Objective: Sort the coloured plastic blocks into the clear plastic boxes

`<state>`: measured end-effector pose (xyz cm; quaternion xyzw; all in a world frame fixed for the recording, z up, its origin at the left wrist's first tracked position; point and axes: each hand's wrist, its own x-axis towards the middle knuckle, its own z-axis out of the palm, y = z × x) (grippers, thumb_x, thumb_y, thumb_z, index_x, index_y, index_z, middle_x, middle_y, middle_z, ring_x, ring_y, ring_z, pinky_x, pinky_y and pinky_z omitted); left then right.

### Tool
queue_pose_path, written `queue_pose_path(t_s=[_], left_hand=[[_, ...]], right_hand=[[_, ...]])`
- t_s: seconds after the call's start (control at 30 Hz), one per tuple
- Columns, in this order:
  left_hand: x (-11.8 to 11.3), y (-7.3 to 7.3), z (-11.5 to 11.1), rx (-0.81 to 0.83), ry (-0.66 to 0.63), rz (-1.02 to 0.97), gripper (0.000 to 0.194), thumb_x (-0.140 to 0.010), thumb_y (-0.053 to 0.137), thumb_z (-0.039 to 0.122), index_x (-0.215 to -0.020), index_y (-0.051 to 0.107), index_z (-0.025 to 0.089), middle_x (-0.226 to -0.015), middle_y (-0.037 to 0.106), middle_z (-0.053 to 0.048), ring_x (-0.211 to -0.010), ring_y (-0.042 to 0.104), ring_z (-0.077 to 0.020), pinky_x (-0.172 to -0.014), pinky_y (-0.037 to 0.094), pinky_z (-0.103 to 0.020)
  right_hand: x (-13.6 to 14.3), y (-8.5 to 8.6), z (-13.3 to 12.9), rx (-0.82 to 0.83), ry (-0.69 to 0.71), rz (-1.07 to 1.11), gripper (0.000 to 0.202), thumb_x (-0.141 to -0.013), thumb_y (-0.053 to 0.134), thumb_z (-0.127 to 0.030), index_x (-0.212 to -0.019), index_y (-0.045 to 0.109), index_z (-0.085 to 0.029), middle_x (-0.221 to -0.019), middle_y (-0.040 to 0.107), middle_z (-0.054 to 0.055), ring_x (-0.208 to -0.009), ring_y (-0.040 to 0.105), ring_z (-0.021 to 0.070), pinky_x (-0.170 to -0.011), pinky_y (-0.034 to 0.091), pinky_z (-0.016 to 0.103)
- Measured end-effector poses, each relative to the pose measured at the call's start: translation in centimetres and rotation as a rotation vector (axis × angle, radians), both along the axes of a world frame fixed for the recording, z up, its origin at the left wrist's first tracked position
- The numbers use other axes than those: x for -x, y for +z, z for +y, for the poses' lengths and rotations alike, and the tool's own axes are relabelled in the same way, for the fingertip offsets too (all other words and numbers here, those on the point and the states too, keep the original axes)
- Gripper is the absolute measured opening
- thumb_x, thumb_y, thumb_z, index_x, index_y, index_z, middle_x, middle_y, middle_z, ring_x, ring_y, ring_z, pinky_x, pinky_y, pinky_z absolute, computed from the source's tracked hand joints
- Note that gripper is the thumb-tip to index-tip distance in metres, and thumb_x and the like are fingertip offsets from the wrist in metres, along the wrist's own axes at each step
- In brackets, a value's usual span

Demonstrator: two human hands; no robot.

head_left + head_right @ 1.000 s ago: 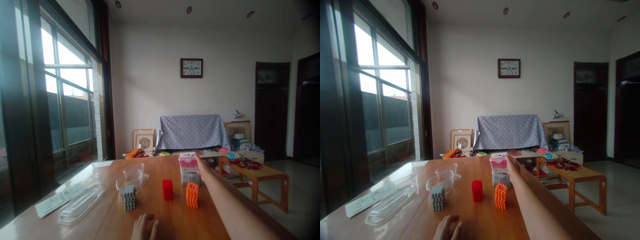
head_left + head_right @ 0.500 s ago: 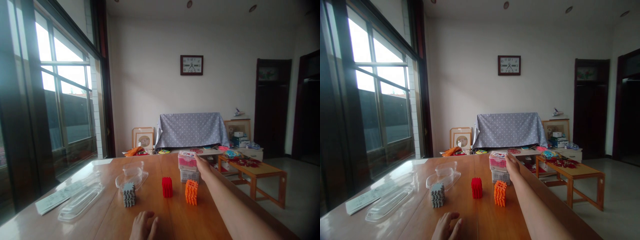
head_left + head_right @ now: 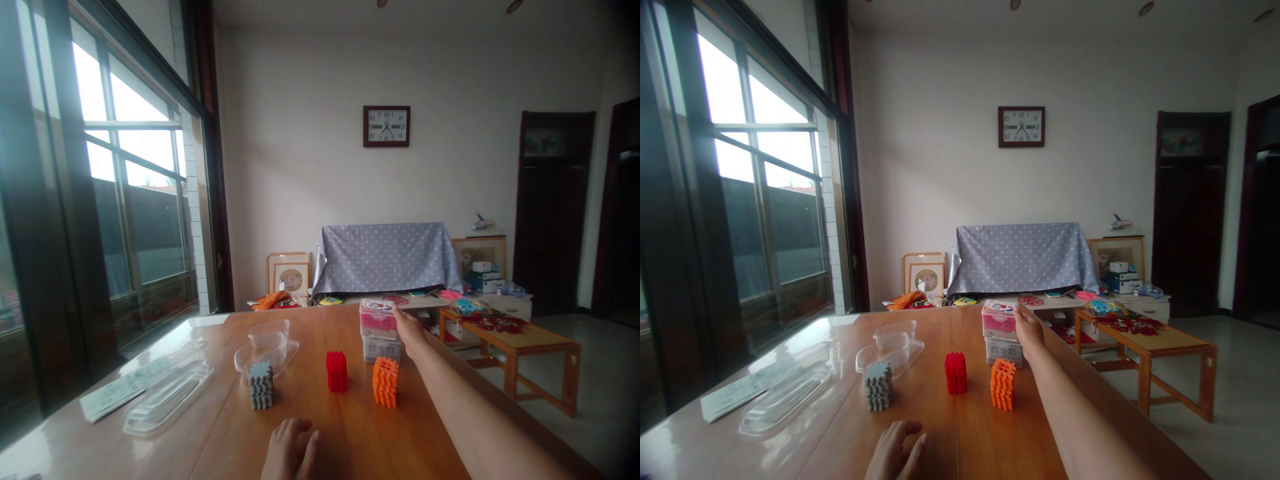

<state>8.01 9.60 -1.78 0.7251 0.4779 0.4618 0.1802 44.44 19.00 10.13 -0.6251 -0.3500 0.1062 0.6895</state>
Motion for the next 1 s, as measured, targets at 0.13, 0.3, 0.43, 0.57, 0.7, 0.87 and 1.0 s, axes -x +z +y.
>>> queue_pose_path(t_s=[0.13,0.3,0.43,0.57,0.7,0.87,1.0], left_hand=[[0.0,0.5,-0.7,0.007,0.014,0.025,0.03,-0.089,0.054,0.049,-0.094,0.067,0.023,-0.098,0.069,-0.008,-0.097,0.064,-0.0248,-0.088,0.051,-0.037],[-0.1,1.5,-1.9,0.076,0.015,0.035,0.025,-0.09,0.055,0.043,-0.095,0.066,0.021,-0.1,0.068,-0.008,-0.098,0.062,-0.0242,-0.089,0.048,-0.037],[-0.2,2.2,-2.8,0.098,0.014,0.0,0.022,-0.09,0.056,0.041,-0.096,0.065,0.021,-0.101,0.066,-0.008,-0.1,0.06,-0.0238,-0.091,0.046,-0.037],[-0.2,2.1,-3.1,0.11,0.025,-0.05,0.022,-0.09,0.056,0.041,-0.097,0.065,0.022,-0.103,0.066,-0.007,-0.102,0.059,-0.0238,-0.092,0.045,-0.036],[-0.2,1.1,-2.6,0.131,0.042,-0.145,0.022,-0.09,0.056,0.039,-0.098,0.066,0.021,-0.104,0.067,-0.007,-0.101,0.061,-0.0229,-0.092,0.045,-0.035],[-0.3,0.9,-2.1,0.186,0.017,-0.353,0.018,-0.088,0.057,0.032,-0.097,0.066,0.018,-0.101,0.07,-0.008,-0.094,0.064,-0.0215,-0.085,0.049,-0.032],[0.0,1.9,-2.4,0.174,-0.049,-0.549,0.017,-0.087,0.057,0.032,-0.092,0.064,0.017,-0.091,0.07,-0.007,-0.086,0.064,-0.0202,-0.08,0.05,-0.029]], right_hand=[[0.6,0.1,-0.8,-0.064,-0.031,0.026,0.049,-0.084,0.057,-0.059,-0.097,0.075,-0.016,-0.097,0.077,0.013,-0.102,0.068,0.0302,-0.086,0.052,0.034],[2.6,0.3,-2.6,-0.37,-0.123,0.126,0.053,-0.082,0.063,-0.055,-0.113,0.068,-0.013,-0.114,0.071,0.012,-0.109,0.064,0.026,-0.097,0.049,0.038],[7.7,0.1,-5.5,-0.426,0.009,0.188,0.045,-0.082,0.066,-0.053,-0.113,0.068,-0.02,-0.117,0.07,0.007,-0.108,0.065,0.0231,-0.081,0.053,0.03],[15.1,-1.2,-7.4,-0.246,0.268,0.254,0.04,-0.081,0.066,-0.054,-0.099,0.069,-0.019,-0.098,0.073,0.008,-0.093,0.068,0.022,-0.064,0.049,0.024],[20.5,-4.4,-7.6,-0.073,0.443,0.043,0.039,-0.086,0.057,-0.058,-0.09,0.067,-0.021,-0.082,0.071,0.005,-0.077,0.063,0.0212,-0.066,0.048,0.028],[22.1,-9.0,-6.9,0.077,0.641,-0.395,0.034,-0.09,0.05,-0.052,-0.075,0.061,-0.023,-0.069,0.065,0.0,-0.068,0.059,0.0195,-0.068,0.045,0.029],[21.8,-10.9,-6.4,0.234,0.822,-0.523,0.035,-0.087,0.05,-0.054,-0.073,0.06,-0.024,-0.063,0.062,-0.003,-0.063,0.058,0.0177,-0.063,0.041,0.026]])
